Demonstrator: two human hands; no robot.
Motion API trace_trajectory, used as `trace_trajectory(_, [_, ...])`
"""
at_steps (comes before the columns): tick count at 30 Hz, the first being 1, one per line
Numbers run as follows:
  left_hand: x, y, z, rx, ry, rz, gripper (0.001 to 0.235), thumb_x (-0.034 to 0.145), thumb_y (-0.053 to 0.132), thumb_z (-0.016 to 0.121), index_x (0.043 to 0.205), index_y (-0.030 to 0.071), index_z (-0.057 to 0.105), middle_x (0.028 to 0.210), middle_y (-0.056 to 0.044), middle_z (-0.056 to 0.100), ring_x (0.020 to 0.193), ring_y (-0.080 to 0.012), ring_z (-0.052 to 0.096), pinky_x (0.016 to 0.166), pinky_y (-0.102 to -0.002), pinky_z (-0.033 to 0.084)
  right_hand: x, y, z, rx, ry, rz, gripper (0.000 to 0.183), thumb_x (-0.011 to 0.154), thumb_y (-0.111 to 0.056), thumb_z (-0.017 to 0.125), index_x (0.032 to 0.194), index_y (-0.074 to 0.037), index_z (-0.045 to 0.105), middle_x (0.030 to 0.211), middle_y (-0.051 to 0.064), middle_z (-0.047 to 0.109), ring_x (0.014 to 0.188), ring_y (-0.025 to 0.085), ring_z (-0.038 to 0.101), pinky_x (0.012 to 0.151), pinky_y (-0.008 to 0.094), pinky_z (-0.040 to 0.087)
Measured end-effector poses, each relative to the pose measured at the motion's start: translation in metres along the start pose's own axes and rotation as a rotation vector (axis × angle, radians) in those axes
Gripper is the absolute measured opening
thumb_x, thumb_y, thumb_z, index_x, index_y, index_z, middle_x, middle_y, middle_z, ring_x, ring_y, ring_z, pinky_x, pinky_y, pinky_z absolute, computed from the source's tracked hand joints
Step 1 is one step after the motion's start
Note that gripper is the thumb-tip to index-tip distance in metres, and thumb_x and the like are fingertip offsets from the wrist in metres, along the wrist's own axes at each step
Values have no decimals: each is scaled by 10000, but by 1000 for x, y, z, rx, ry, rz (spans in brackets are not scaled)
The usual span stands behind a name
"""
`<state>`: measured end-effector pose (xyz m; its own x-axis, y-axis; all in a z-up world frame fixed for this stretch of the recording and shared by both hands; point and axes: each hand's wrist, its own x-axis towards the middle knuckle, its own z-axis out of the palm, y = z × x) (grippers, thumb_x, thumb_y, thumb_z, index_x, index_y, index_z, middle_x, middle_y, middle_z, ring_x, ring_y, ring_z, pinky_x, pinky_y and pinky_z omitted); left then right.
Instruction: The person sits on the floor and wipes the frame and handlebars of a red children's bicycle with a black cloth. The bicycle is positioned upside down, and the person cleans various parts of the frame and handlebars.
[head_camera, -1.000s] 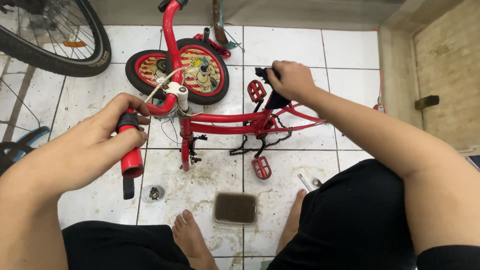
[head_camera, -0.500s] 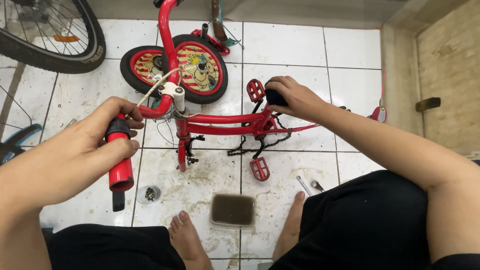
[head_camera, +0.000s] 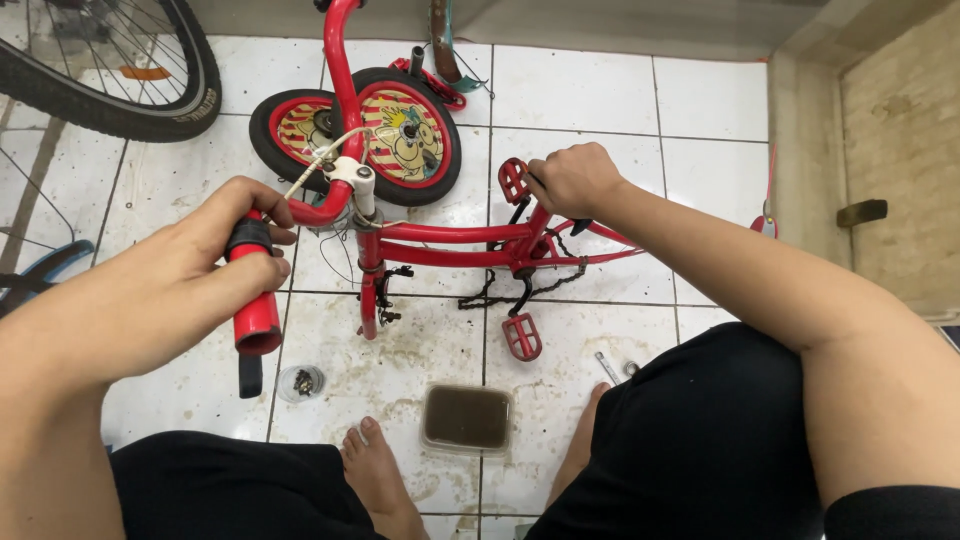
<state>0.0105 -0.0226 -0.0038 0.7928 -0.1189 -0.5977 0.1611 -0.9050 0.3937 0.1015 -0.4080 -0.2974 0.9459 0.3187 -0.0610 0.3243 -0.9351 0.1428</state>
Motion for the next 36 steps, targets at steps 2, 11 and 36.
trace_trajectory(2, [2,-3,0,-15,-3,21,304,941,226,484,1232,187,562,874,-96,532,766,-245,422,727,-372,354,4,-11,-18,47,-113,120,498,1086,-458,325,936,-155,691,786,58,719,684,366,668,539,457,465])
trace_trajectory(11, [0,-3,-1,-11,-2,5,370,934,241,475,1291,249,568,811,-112,467,736,-256,388,707,-380,326,-16,10,-35,826,68,480,383,1068,-385,398,1013,-66,603,913,117,699,826,278,629,724,421,480])
trace_trajectory(36, [10,-9,1,12,13,19,349,907,210,494,1248,239,564,804,-118,558,695,-277,416,684,-396,360,-3,5,-2,-145,107,-76,533,1124,-402,402,699,-135,582,491,-4,574,377,267,484,384,358,317])
